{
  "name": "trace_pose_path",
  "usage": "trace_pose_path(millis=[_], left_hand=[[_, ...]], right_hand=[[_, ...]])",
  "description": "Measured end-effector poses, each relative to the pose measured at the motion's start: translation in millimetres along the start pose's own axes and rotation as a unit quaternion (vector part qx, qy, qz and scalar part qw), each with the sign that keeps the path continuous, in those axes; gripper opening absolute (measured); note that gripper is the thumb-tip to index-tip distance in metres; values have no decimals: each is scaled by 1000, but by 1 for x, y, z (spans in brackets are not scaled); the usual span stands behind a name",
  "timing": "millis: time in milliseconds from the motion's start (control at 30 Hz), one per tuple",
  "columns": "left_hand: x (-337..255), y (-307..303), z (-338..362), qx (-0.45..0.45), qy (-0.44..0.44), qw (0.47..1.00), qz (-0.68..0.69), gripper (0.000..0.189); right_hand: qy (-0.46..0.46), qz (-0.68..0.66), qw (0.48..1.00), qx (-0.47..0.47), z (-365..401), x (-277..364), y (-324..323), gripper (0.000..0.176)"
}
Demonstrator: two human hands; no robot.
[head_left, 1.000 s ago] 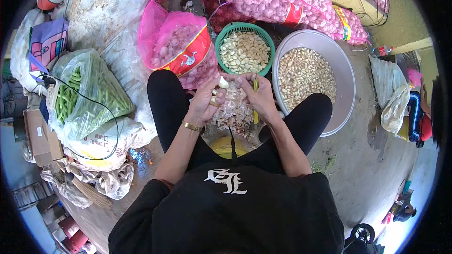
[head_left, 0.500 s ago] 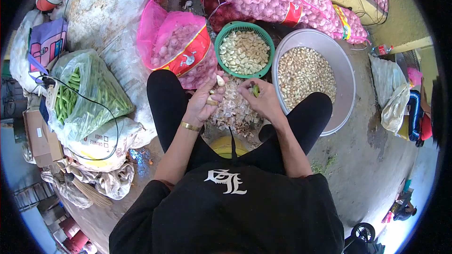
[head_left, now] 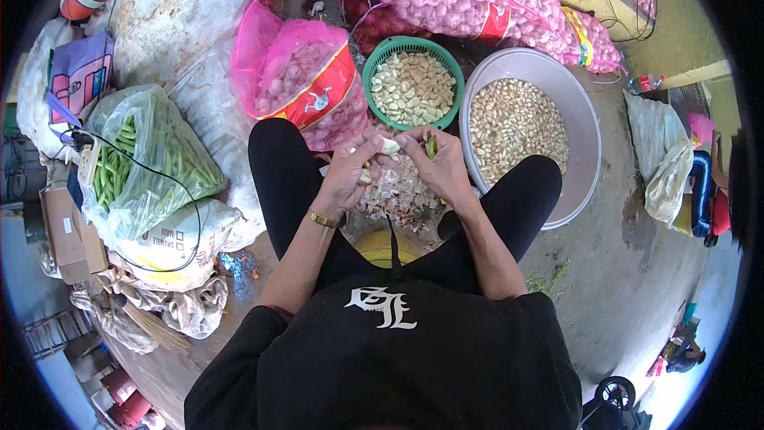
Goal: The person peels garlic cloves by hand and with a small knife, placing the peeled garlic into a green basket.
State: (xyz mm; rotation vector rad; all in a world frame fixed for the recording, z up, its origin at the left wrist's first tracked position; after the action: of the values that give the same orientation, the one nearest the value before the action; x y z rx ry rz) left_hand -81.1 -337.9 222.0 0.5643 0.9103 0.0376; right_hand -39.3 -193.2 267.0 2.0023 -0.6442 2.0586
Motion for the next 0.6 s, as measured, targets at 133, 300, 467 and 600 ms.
trace_pose_path(millis=[133, 300, 467, 600], left_hand=[[2, 2, 1, -12, -24, 999, 19, 30], [6, 3, 0, 28, -60, 998, 11, 37], [6, 16, 3, 30, -85, 995, 33, 34], [14, 19, 1, 45, -88, 994, 49, 30]], right_hand=[[-51, 51, 997, 8, -2, -15, -2, 27], [118, -10, 986, 116, 6, -22, -5, 38], [-120, 122, 982, 77, 4, -1, -3, 37], [-124, 143, 978, 89, 10, 16, -1, 37]])
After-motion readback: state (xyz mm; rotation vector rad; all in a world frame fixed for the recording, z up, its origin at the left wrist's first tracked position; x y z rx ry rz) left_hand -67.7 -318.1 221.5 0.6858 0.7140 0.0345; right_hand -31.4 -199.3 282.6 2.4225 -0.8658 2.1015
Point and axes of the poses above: each hand's wrist, its own z-axis away from the middle knuckle, its own y-axis out of the palm, x = y × z, the point moved 7 cm from there along -z, towards the middle knuckle, and after that the axes turned 11 degrees about -x, right-handed, at the moved point
